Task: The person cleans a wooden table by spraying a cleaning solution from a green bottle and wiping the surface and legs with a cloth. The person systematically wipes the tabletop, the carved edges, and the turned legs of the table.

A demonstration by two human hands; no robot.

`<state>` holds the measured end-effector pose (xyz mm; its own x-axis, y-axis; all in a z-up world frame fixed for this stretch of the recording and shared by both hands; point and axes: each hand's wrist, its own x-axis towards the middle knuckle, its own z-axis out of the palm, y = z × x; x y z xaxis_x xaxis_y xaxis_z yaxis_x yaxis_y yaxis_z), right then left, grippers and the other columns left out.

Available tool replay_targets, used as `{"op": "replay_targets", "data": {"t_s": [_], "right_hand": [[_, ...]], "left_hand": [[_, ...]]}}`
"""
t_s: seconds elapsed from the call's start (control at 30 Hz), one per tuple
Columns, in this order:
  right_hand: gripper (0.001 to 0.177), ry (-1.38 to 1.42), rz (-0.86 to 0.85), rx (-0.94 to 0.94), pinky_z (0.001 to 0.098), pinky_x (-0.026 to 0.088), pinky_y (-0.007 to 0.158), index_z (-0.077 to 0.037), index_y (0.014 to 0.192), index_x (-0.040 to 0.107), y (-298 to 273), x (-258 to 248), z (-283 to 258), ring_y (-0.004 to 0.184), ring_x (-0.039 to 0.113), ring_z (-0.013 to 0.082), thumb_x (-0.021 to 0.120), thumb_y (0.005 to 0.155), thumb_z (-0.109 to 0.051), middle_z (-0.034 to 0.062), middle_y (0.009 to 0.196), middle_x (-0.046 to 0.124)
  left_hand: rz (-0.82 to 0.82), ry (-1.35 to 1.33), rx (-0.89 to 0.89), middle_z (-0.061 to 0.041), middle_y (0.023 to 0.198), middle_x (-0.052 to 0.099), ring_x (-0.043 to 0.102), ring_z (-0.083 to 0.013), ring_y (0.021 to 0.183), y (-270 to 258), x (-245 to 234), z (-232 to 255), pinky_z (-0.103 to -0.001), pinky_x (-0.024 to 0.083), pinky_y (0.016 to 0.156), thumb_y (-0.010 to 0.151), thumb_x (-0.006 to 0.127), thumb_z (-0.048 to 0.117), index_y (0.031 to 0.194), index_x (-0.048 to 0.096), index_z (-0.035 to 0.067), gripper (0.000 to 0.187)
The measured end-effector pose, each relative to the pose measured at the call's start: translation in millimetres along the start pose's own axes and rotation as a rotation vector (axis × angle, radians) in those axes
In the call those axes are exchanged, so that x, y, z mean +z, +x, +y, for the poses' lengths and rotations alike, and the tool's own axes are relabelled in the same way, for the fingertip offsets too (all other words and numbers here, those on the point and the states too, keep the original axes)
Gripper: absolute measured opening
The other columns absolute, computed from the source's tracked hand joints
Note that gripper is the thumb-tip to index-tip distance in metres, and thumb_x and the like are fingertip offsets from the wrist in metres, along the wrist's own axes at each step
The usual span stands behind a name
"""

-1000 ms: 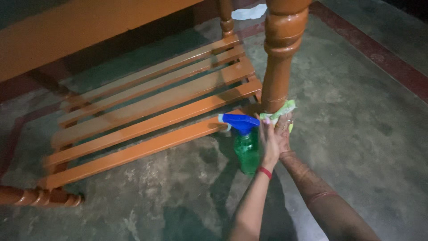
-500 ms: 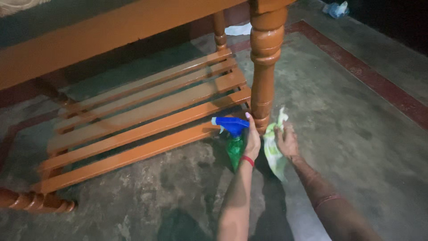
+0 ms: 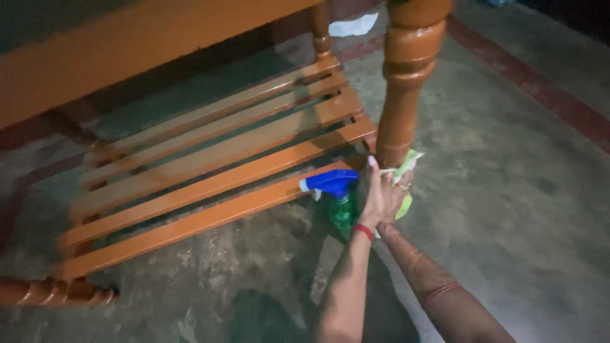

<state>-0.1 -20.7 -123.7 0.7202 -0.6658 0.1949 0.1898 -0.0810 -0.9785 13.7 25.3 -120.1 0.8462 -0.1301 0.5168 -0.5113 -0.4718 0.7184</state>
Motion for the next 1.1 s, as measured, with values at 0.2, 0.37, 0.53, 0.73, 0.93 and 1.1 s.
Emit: {"op": "replay_targets", "data": {"t_s": [0.2, 0.37, 0.53, 0.73, 0.93, 1.1], "right_hand": [[0.054, 0.230, 0.116, -0.085, 0.0464, 0.050, 0.091, -0.001, 0.143, 0.041, 10, 7, 7, 0.105, 0.063, 0.0289, 0.050, 0.104, -0.037, 0.0177, 0.119, 0.064], [0.045, 0.003, 0.144, -0.257, 0.0435, 0.049, 0.090, 0.002, 0.123, 0.061, 23, 0, 1, 0.099, 0.063, 0.0267, 0.039, 0.111, -0.037, 0.0158, 0.109, 0.067], [0.042, 0.265, 0.004, -0.170, 0.0357, 0.051, 0.079, 0.002, 0.109, 0.060, 39, -7, 3, 0.088, 0.063, 0.0171, 0.041, 0.109, -0.036, 0.0094, 0.097, 0.067], [0.034, 0.010, 0.010, -0.454, 0.0421, 0.049, 0.087, 0.000, 0.108, 0.066, 67, -18, 54, 0.095, 0.063, 0.0273, 0.049, 0.107, -0.030, 0.0136, 0.102, 0.068], [0.022, -0.331, -0.119, -0.555, 0.0496, 0.047, 0.086, -0.001, 0.107, 0.066, 116, -35, 116, 0.098, 0.062, 0.0429, 0.063, 0.097, -0.020, 0.0237, 0.100, 0.068], [0.030, 0.182, -0.144, 0.057, 0.0476, 0.045, 0.089, 0.002, 0.104, 0.066, 110, -38, 130, 0.097, 0.063, 0.0366, 0.057, 0.106, -0.027, 0.0204, 0.103, 0.064]], "left_hand": [[-0.014, -0.672, -0.689, -0.021, 0.153, 0.050, 0.046, -0.0285, 0.142, 11, -25, 34, -0.041, 0.035, 0.115, 0.100, 0.025, 0.070, 0.147, 0.047, -0.003, 0.090], [-0.026, -0.696, -0.606, -0.019, 0.150, 0.054, 0.051, -0.0270, 0.138, 19, -41, 62, -0.038, 0.039, 0.112, 0.102, 0.024, 0.068, 0.147, 0.049, -0.003, 0.087], [0.010, -0.841, -0.518, -0.024, 0.144, 0.057, 0.053, -0.0290, 0.131, 16, -37, 71, -0.039, 0.044, 0.108, 0.106, 0.027, 0.064, 0.142, 0.052, -0.007, 0.084], [0.009, -0.689, -0.549, -0.017, 0.155, 0.047, 0.045, -0.0238, 0.141, 13, -27, 59, -0.035, 0.035, 0.114, 0.104, 0.026, 0.067, 0.152, 0.040, -0.002, 0.085], [-0.064, -0.793, -0.650, -0.019, 0.157, 0.046, 0.042, -0.0329, 0.146, 14, -39, 57, -0.042, 0.028, 0.115, 0.097, 0.019, 0.073, 0.151, 0.044, -0.002, 0.095], [-0.050, -0.996, -0.723, -0.016, 0.168, 0.028, 0.028, -0.0382, 0.154, 20, -33, 30, -0.045, 0.012, 0.123, 0.094, 0.017, 0.078, 0.157, 0.031, -0.002, 0.103]]}}
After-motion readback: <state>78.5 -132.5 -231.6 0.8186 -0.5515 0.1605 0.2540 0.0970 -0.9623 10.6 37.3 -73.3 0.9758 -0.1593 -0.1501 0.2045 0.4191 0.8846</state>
